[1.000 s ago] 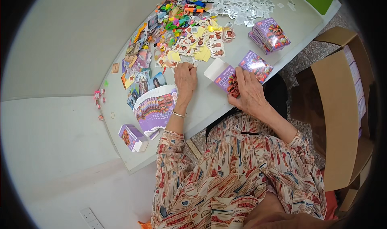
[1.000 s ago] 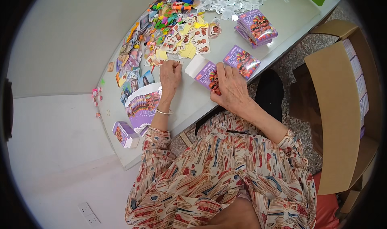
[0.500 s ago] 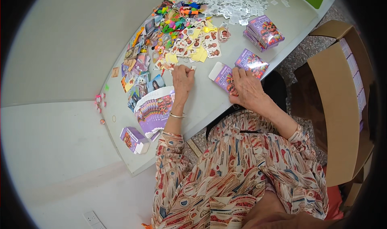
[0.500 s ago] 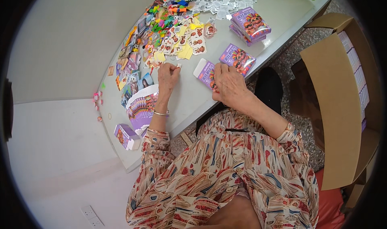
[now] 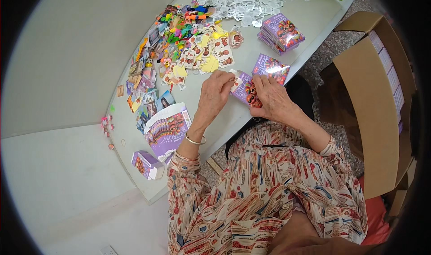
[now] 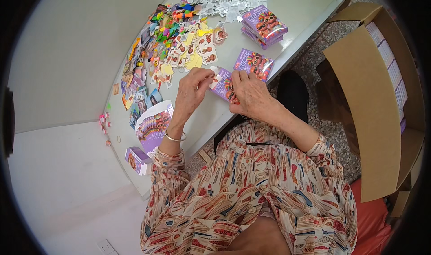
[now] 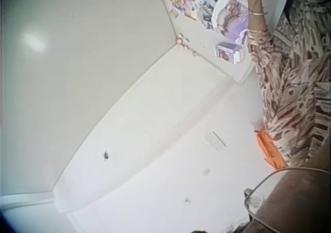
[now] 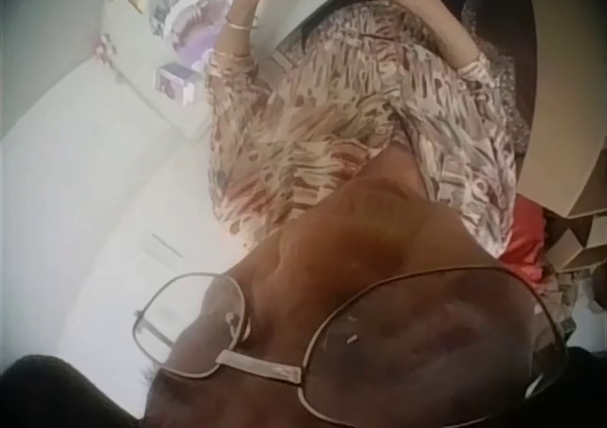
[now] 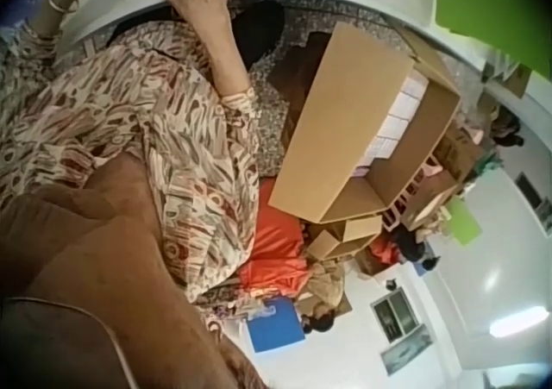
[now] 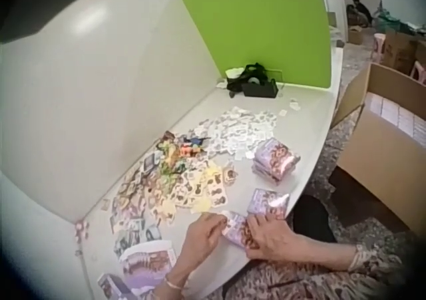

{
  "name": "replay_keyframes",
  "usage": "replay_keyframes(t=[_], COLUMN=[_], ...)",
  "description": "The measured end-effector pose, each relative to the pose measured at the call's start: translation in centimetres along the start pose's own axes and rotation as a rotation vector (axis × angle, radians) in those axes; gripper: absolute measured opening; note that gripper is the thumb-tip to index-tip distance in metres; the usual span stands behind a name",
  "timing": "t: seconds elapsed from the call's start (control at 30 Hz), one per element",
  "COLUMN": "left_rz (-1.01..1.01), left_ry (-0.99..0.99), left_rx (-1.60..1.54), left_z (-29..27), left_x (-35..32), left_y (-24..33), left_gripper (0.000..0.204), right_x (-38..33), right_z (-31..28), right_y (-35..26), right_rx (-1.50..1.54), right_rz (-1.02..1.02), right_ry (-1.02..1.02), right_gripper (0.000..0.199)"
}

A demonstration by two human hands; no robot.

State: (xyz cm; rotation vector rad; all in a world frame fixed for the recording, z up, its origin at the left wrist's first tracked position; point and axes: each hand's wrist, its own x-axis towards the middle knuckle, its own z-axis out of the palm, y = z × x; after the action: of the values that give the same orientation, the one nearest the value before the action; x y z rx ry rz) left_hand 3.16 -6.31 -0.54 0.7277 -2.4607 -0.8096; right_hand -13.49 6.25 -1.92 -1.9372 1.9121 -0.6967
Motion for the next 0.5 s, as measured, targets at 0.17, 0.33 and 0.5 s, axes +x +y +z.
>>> replay_keyframes(t=[0.17, 0.33, 0.5], left_rz=[-0.202, -0.167, -0.036], left_ry=[0.111, 0.086, 0.141], left_rx=[-0.146, -0.248, -0.151], left_z=[-1.2, -0.8, -1.3], left_x=[0.9, 0.7, 1.9], left_y=[-0.7, 0.4, 0.2], left_gripper=[0.013, 0.013, 0.015], right_x=[0.0, 0.2, -0.5], right_z=[-0.6, -0.5, -0.7], right_y=[-0.3, 0.0, 0.0], right_rx=[0.045, 0.077, 0.087], right_rz=[0.046, 0.021, 0.017], right_ry=[-0.023, -0.012, 0.033], right_gripper=[0.075, 0.075, 0.076])
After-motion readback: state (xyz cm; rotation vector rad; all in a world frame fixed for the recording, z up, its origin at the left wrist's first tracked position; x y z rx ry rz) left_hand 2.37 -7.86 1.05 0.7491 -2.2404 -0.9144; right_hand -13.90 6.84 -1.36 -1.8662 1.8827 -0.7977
